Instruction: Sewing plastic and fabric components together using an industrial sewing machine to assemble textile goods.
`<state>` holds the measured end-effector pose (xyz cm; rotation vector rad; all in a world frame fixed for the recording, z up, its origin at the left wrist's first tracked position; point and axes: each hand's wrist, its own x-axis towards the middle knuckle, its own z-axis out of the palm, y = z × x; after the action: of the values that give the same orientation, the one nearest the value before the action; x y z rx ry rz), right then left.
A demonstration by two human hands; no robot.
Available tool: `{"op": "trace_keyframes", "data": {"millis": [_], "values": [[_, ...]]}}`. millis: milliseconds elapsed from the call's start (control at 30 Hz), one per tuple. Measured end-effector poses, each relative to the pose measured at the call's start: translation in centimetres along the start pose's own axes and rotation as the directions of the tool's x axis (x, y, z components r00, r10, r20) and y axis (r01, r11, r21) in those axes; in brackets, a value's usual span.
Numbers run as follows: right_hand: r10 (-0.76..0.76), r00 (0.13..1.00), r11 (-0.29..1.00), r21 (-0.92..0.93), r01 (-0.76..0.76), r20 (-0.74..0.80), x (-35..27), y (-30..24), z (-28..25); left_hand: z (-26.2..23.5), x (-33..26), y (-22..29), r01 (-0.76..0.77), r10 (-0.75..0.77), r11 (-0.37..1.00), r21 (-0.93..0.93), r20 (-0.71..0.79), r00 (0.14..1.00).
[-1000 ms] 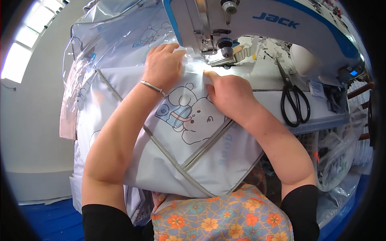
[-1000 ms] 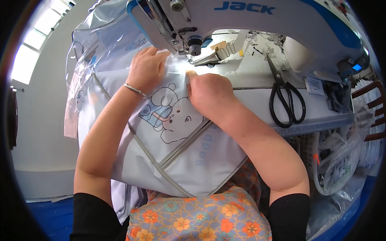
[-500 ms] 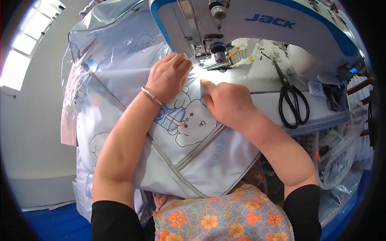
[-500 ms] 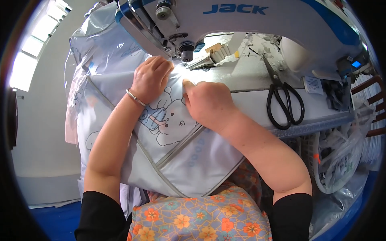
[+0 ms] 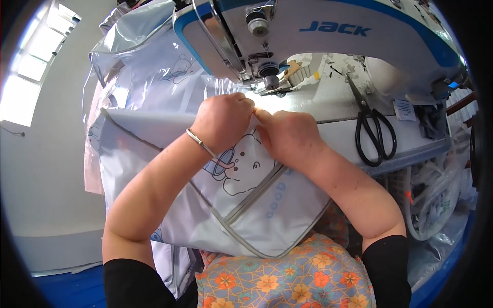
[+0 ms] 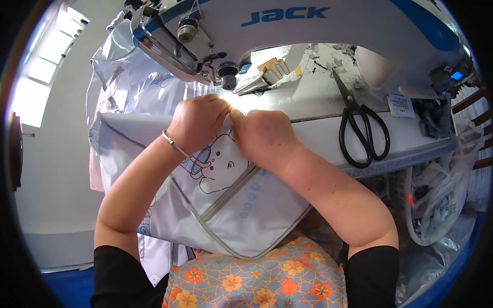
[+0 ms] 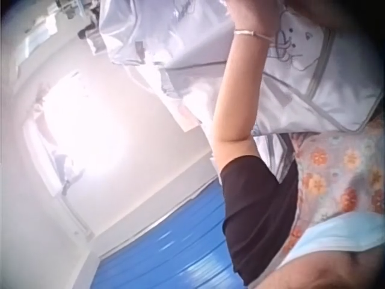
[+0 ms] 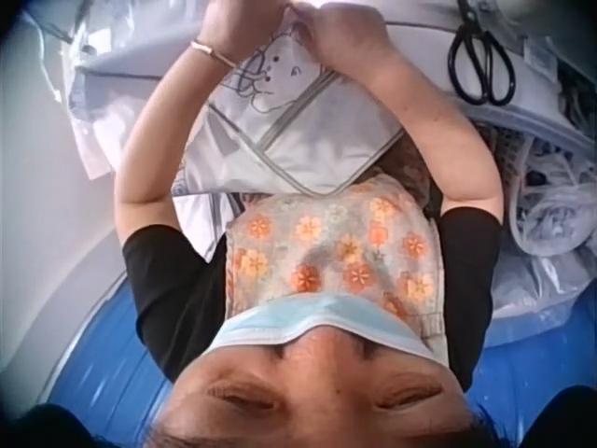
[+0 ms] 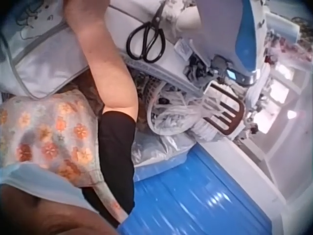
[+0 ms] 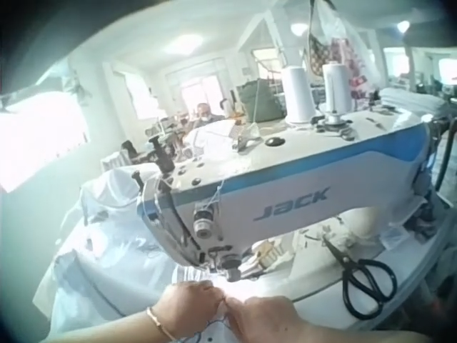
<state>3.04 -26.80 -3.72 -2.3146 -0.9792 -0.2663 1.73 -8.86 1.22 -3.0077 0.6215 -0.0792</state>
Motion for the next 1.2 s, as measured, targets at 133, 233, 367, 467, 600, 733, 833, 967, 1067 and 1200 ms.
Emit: {"op": "trace_keyframes", "data": {"millis": [133,233,367,467,600,733,833,967,1067,1200], "values": [[-0.039,0.998,0.999,0.012,0.038,0.045,-0.1,0.6,-0.3,0.3,0.1,1.0,0.093,-0.095,0.994,0.049,0.046,0.994],[-0.102,0.994,0.995,0.019,0.101,0.047,-0.3,1.0,-0.7,-0.2,0.6,0.5,0.217,-0.227,0.947,-0.239,-0.016,0.974],[-0.079,0.996,0.996,-0.029,0.080,0.032,-0.4,0.7,-0.2,-0.3,0.3,0.9,0.368,-0.419,0.629,-0.685,0.101,0.902],[-0.087,0.996,0.996,-0.017,0.087,0.005,-0.4,0.7,-0.2,1.7,-0.2,2.0,0.243,-0.298,0.868,-0.433,-0.062,0.953],[-0.082,0.997,0.997,-0.009,0.082,0.012,-0.5,0.7,-0.4,2.5,-0.5,2.3,0.184,-0.208,0.963,-0.197,-0.111,0.972],[-0.089,0.996,0.996,-0.018,0.089,0.007,-0.5,0.7,-0.2,2.4,-0.2,1.9,0.236,-0.237,0.971,-0.021,-0.036,0.971],[-0.084,0.996,0.996,-0.034,0.084,0.008,-0.5,0.8,-0.1,2.0,-0.6,2.0,0.197,-0.191,0.980,0.002,-0.227,0.955],[-0.061,0.997,0.997,-0.046,0.063,0.039,-0.4,-0.1,0.1,3.2,-0.7,-0.7,0.088,-0.078,0.996,0.013,-0.342,0.936],[-0.044,0.998,0.997,-0.063,0.047,0.054,-0.4,-0.4,0.3,2.4,-0.4,-2.1,-0.111,0.109,0.994,0.012,-0.331,0.937],[-0.046,0.999,0.999,-0.016,0.047,0.005,-0.5,0.1,0.6,1.5,1.1,-0.3,0.064,-0.060,0.996,0.068,-0.054,0.997]]}}
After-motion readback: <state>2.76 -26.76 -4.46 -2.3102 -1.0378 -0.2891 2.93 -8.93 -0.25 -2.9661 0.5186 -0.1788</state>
